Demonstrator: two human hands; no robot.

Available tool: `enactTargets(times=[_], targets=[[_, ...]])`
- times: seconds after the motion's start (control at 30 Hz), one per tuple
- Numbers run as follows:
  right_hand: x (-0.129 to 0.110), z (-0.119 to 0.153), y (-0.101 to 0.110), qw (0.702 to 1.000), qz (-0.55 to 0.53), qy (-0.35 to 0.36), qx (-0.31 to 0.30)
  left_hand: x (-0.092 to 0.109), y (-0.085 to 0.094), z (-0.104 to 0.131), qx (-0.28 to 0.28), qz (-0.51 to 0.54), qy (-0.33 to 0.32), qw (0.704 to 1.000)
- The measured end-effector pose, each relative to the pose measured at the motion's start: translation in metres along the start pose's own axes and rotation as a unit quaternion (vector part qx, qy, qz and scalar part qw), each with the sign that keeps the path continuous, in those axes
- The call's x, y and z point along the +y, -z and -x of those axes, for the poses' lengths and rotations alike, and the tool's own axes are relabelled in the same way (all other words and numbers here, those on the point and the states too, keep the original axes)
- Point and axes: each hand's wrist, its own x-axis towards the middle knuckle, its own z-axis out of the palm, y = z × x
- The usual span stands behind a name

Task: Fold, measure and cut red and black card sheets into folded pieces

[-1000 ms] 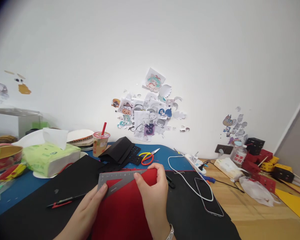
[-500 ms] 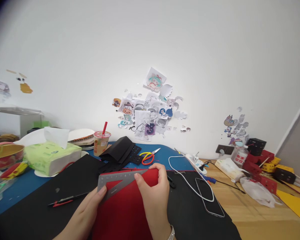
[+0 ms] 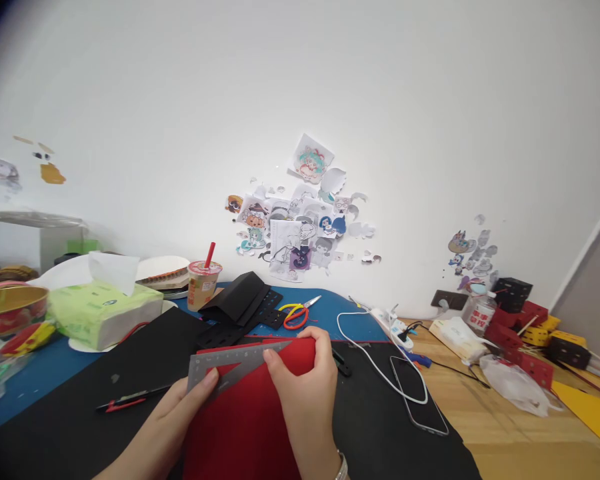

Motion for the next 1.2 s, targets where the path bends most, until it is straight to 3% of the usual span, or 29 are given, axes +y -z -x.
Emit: enactTargets(times=[0.13, 0.3, 0.9, 1.2], targets=[[0.0, 0.001, 0.001, 1.0, 0.006, 0.003, 0.001, -0.002, 0.004, 0.0, 0.02, 0.051, 0.033, 0.998], [0.001, 0.001, 0.001, 1.0, 0.013, 0.005, 0.001, -0.003, 0.004, 0.0, -0.017, 0.08, 0.018, 0.996], [0.002, 0.002, 0.002, 0.999, -0.001, 0.029, 0.013, 0.007, -0.003, 0.008, -0.026, 0.014, -0.007, 1.0], [0.002, 0.003, 0.0, 0.999, -0.021, 0.034, -0.005, 0.009, -0.002, 0.008, 0.01, -0.012, 0.002, 1.0]])
